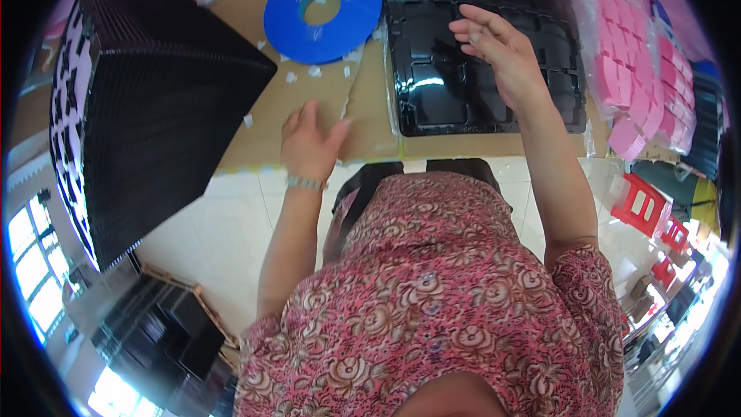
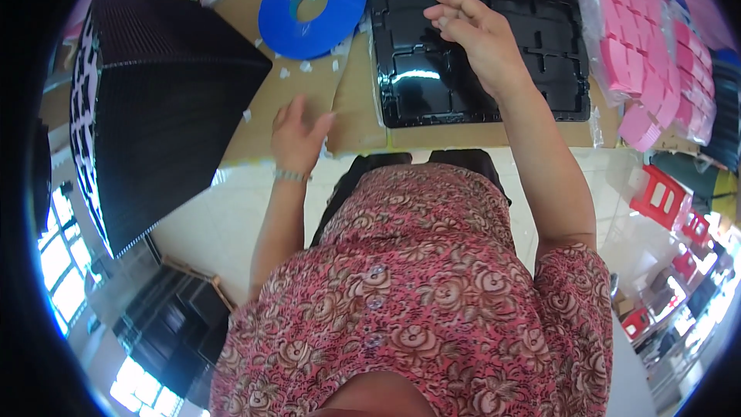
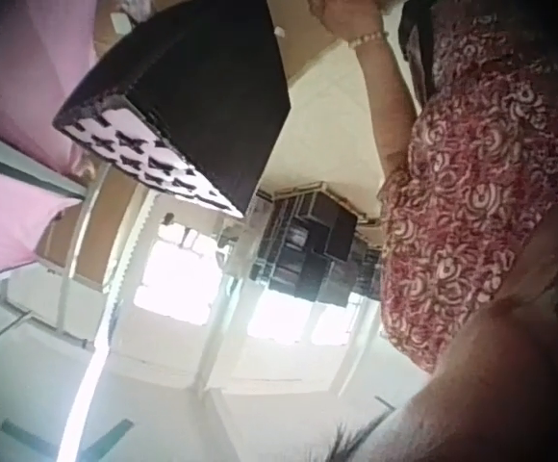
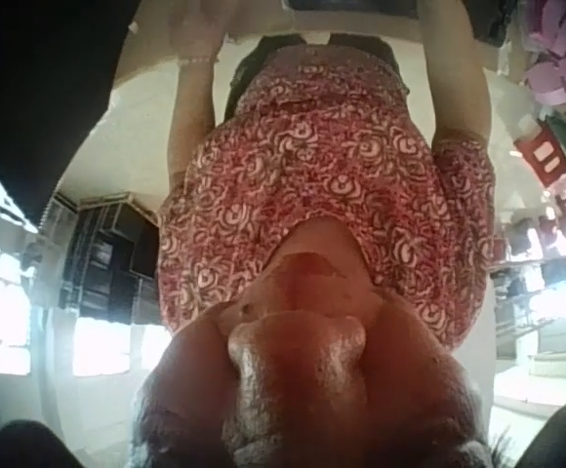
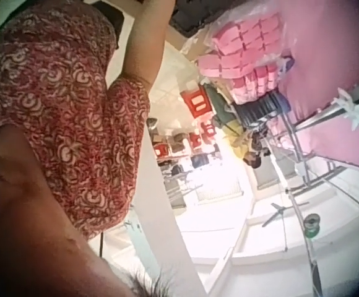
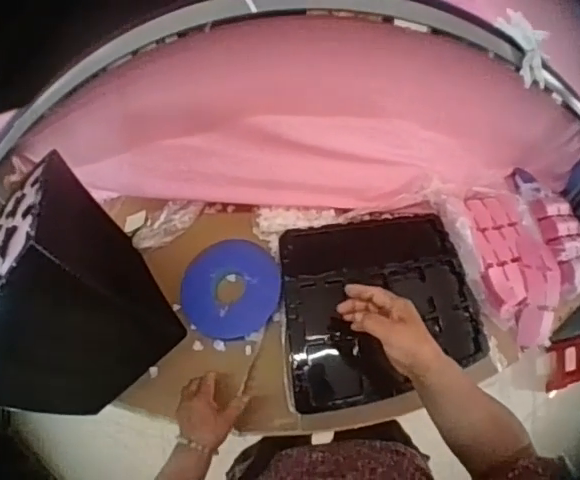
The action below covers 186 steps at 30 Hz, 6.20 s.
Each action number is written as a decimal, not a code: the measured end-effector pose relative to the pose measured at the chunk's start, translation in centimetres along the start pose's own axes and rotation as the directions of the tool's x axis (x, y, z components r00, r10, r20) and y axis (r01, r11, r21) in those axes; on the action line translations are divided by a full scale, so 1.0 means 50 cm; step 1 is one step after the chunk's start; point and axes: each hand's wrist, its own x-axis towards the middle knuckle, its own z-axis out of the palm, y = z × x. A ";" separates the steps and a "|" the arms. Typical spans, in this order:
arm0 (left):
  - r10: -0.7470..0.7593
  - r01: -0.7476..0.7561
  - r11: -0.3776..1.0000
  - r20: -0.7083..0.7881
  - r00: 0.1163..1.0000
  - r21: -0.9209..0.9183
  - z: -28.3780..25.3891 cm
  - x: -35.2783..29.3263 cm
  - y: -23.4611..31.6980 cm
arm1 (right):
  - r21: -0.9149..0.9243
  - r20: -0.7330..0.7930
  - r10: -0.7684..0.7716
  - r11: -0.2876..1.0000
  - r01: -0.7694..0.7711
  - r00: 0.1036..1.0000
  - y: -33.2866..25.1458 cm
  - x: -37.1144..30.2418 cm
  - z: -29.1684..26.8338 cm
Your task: The person assembles pink foam inserts into black plastic trays by hand, then applies adhesive strips to the assembled units.
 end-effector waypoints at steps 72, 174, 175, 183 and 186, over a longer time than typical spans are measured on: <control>-0.264 0.461 -0.327 0.548 0.793 -0.825 -0.019 0.074 0.204 | -0.867 0.400 -0.309 0.178 0.466 0.863 0.062 0.357 0.017; 0.051 -0.062 0.929 0.039 0.998 0.366 0.112 0.404 0.329 | -0.651 0.625 -0.239 0.365 0.665 0.743 0.025 0.421 -0.002; 0.049 -0.060 0.928 0.039 0.998 0.367 0.112 0.409 0.331 | -0.620 0.630 -0.297 0.366 0.694 0.718 0.030 0.422 -0.002; 0.052 -0.109 0.898 0.142 0.988 0.426 0.133 0.424 0.333 | -0.716 0.618 -0.215 0.241 0.655 0.756 0.027 0.415 0.009; 0.016 -0.090 0.890 0.166 0.986 0.447 0.135 0.428 0.336 | -0.699 0.635 -0.175 0.286 0.656 0.752 0.021 0.420 0.001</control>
